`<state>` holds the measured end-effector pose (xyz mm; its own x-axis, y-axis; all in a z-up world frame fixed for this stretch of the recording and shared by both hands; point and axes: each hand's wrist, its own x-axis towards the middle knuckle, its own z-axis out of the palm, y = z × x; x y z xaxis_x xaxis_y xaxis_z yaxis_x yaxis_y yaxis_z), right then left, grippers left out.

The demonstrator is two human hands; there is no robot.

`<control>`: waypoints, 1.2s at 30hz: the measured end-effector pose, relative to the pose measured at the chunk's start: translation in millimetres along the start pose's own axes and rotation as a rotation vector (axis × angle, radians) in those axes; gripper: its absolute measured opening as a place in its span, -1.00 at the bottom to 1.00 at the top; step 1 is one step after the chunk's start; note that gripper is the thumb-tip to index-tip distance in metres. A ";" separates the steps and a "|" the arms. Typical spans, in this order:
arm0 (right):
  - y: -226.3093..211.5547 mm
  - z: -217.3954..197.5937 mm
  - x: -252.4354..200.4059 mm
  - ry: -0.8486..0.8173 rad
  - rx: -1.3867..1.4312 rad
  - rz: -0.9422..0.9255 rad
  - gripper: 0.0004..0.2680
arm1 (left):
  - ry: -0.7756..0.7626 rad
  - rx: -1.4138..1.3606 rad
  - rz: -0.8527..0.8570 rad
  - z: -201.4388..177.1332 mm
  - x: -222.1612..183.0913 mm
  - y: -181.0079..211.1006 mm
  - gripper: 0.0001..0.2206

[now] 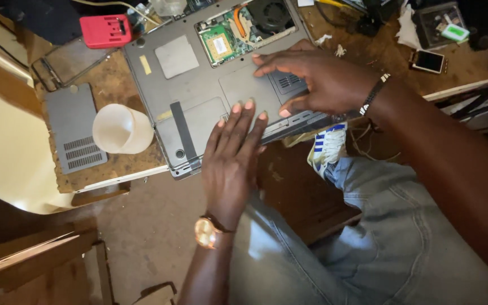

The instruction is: Repairing a laptop by removing the back panel and adjusting internal components using a screwdriver

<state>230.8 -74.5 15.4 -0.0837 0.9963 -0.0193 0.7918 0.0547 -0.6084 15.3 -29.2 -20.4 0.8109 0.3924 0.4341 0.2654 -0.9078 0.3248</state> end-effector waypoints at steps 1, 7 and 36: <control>2.3 2.8 -1.2 0.000 0.002 0.005 -0.53 | -0.003 -0.004 0.001 5.7 -4.1 4.4 -0.64; 0.3 1.8 -0.3 -0.013 -0.008 -0.033 -0.52 | 0.033 -0.010 -0.168 29.1 -18.8 8.2 -0.47; 40.9 -48.8 -41.0 0.585 0.229 0.105 -0.84 | 0.085 -0.132 -0.064 20.5 -9.5 4.7 -0.53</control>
<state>296.2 -109.9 30.0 0.3826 0.8707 0.3089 0.6233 0.0035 -0.7820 19.5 -40.3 -40.2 0.7462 0.4649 0.4765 0.2396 -0.8553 0.4594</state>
